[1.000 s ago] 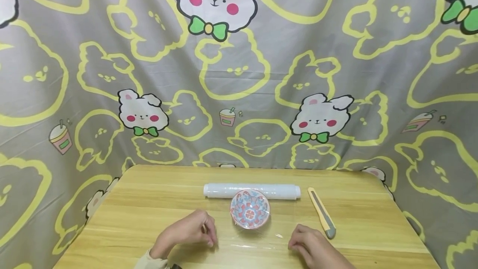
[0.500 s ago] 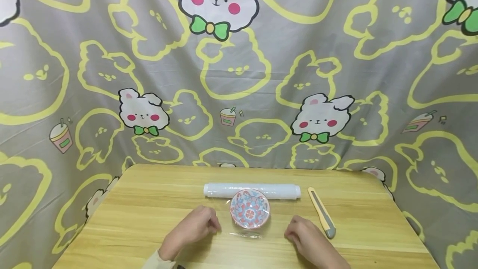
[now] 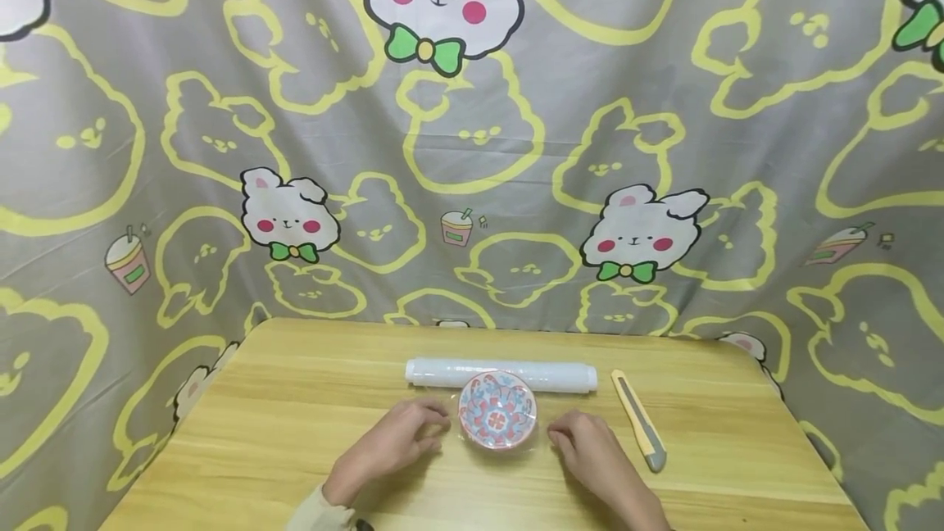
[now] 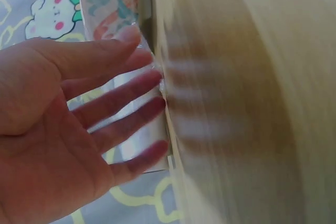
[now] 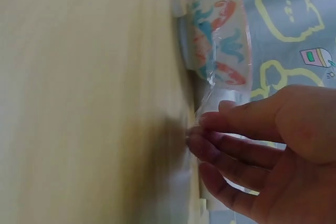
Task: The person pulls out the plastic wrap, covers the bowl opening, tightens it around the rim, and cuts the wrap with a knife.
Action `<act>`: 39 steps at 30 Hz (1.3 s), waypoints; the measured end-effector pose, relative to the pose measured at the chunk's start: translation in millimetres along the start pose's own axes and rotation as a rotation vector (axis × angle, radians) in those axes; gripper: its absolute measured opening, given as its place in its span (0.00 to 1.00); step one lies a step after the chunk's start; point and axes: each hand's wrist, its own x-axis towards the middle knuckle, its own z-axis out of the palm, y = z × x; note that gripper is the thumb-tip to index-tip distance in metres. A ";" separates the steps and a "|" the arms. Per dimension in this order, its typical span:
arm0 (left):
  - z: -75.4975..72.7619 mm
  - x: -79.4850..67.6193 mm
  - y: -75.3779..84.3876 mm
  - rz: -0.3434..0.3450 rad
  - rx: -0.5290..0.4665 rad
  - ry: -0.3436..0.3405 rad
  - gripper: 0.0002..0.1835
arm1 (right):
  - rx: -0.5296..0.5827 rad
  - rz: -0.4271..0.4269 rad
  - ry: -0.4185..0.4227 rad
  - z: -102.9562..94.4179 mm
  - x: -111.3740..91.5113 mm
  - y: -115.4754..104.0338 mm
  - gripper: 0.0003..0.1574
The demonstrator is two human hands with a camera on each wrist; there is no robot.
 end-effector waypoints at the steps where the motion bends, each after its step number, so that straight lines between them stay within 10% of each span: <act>1: 0.2 0.1 0.5 -0.015 -0.011 -0.008 0.17 | 0.013 0.014 0.005 1.0 1.4 -1.3 0.04; 18: 10.1 5.6 5.2 -0.120 -0.496 0.026 0.22 | 0.241 0.245 0.051 12.7 8.1 -8.3 0.17; 26: 16.8 9.7 8.3 -0.141 -0.885 0.048 0.20 | 0.290 0.248 0.095 17.6 10.5 -8.2 0.15; 39: 27.3 11.9 13.3 -0.262 -1.246 0.074 0.27 | 0.982 0.470 0.099 27.1 17.3 -14.0 0.24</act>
